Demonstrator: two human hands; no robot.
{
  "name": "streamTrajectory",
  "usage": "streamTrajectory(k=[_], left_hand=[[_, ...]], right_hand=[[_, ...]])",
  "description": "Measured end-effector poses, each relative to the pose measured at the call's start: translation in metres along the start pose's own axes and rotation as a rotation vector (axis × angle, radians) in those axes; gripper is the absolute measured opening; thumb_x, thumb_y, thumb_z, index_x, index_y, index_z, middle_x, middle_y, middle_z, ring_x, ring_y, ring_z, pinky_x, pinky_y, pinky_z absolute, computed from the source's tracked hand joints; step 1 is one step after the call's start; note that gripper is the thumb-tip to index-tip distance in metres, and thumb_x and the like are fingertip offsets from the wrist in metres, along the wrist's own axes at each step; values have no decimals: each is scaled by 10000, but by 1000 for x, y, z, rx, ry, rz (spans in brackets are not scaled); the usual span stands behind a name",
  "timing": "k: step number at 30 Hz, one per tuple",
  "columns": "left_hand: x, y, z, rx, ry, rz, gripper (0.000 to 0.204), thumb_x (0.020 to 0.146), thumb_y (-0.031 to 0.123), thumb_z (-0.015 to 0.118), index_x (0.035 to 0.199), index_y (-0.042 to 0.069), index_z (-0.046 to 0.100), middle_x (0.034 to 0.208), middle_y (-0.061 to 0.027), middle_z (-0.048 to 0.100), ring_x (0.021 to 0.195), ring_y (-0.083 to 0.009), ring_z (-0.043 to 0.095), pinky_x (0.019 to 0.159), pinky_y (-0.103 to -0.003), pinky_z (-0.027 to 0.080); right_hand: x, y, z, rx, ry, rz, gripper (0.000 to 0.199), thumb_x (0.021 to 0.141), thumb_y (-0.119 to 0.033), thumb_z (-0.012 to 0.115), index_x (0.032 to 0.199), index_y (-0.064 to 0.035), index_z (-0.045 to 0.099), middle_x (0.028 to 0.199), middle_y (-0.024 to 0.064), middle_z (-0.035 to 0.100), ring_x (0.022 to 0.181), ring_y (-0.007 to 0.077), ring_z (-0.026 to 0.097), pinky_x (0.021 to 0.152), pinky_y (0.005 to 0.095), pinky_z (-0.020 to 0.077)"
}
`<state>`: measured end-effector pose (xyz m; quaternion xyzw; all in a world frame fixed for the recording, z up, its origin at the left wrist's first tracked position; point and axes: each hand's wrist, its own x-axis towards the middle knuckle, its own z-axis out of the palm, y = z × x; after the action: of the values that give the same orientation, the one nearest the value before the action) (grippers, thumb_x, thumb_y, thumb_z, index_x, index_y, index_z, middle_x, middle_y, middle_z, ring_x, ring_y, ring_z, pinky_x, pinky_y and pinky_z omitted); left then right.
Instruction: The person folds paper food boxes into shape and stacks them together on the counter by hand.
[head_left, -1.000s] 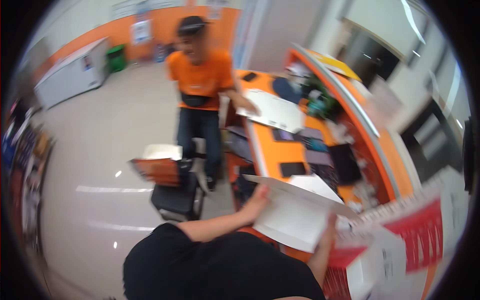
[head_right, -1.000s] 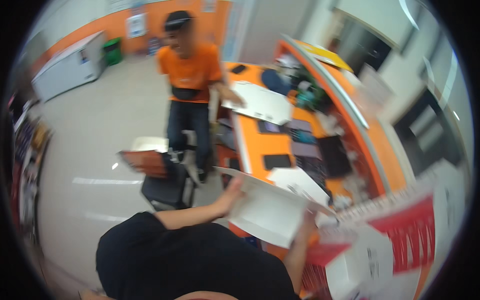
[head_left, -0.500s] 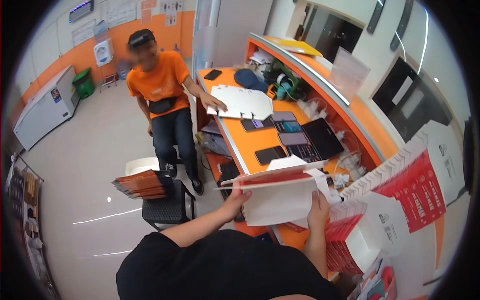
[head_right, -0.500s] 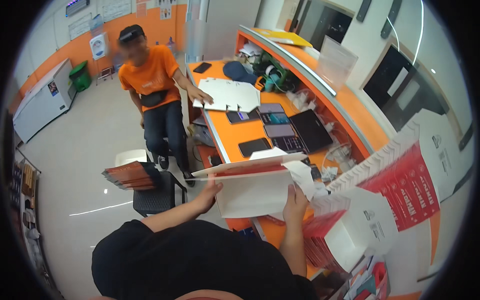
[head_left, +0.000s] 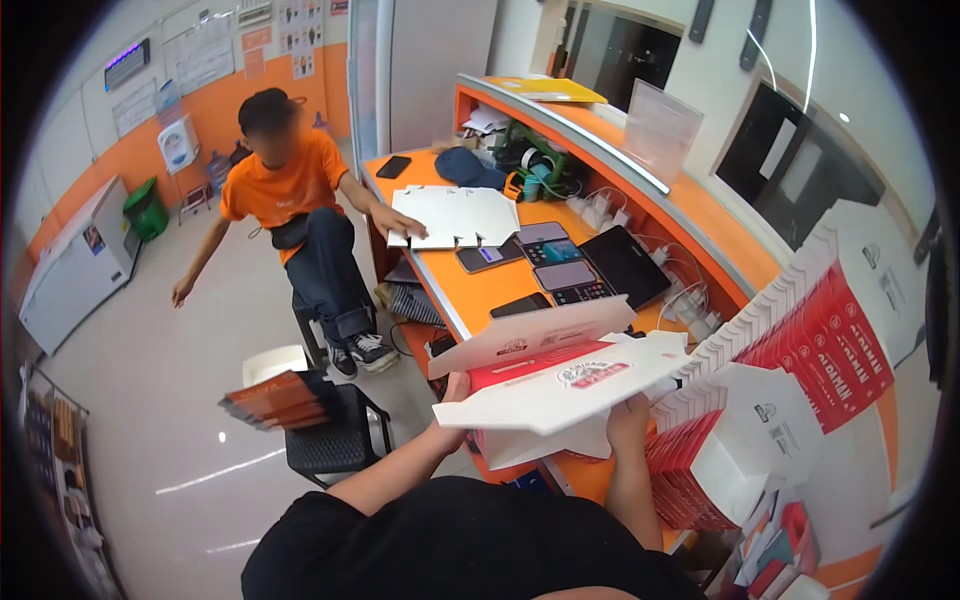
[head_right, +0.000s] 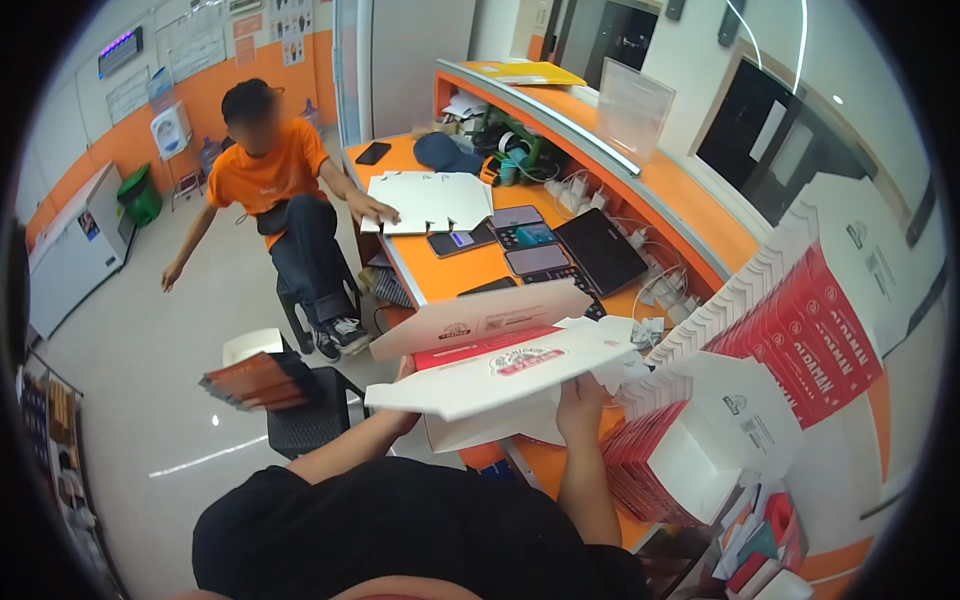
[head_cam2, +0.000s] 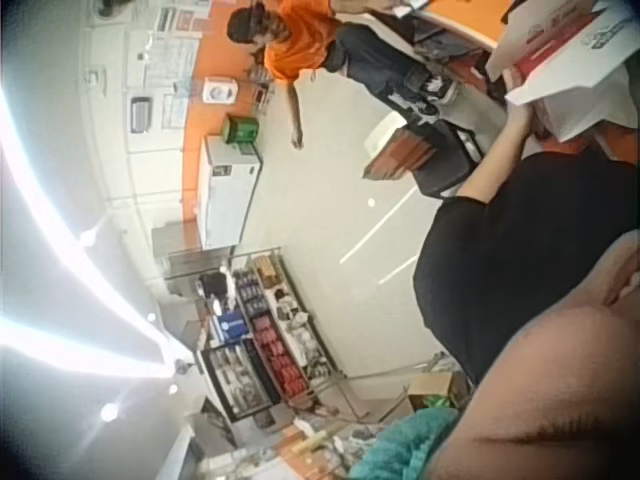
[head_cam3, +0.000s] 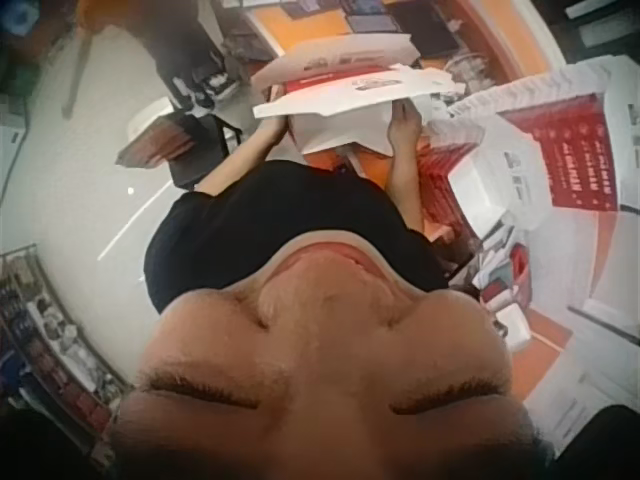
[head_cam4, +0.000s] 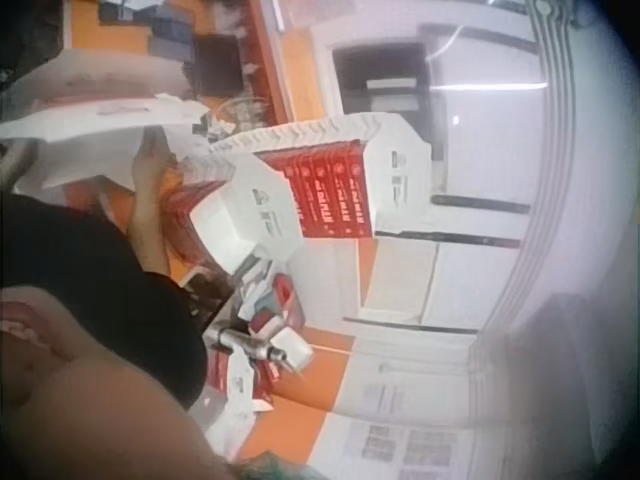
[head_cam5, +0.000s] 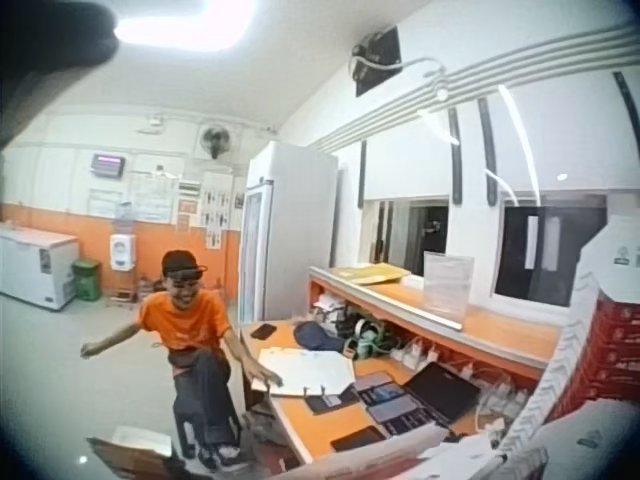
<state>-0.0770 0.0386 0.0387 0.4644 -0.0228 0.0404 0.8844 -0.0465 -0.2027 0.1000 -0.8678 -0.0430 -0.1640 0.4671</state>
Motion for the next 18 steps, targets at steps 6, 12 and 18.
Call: streamTrajectory(k=[6, 12, 18], left_hand=[[18, 1, 0, 131, 56, 19, 485, 953, 365, 261, 1301, 27, 282, 1265, -91, 380, 1158, -175, 362, 983, -308, 281], [25, -5, -8, 232, 5, 61, 504, 941, 399, 293, 1288, 33, 301, 1233, -91, 410, 1146, -177, 372, 980, -316, 280], [27, 18, 5, 365, -76, 6, 511, 939, 434, 265, 1248, 33, 334, 1174, -103, 420, 1104, -184, 390, 957, -321, 286]], right_hand=[[-1, -5, 2, 183, -114, 60, 252, 877, -150, 470, 1009, 49, 551, 800, 109, 597, 763, 180, 566, 735, 285, 433], [-11, 16, 14, 940, -191, 316, 474, 820, -52, 468, 1275, -18, 338, 1180, 103, 463, 1119, 201, 438, 931, 306, 345], [-32, 16, 18, 857, -63, 256, 506, 874, -148, 472, 1328, -36, 280, 1276, 114, 398, 1173, 202, 381, 996, 311, 270]])
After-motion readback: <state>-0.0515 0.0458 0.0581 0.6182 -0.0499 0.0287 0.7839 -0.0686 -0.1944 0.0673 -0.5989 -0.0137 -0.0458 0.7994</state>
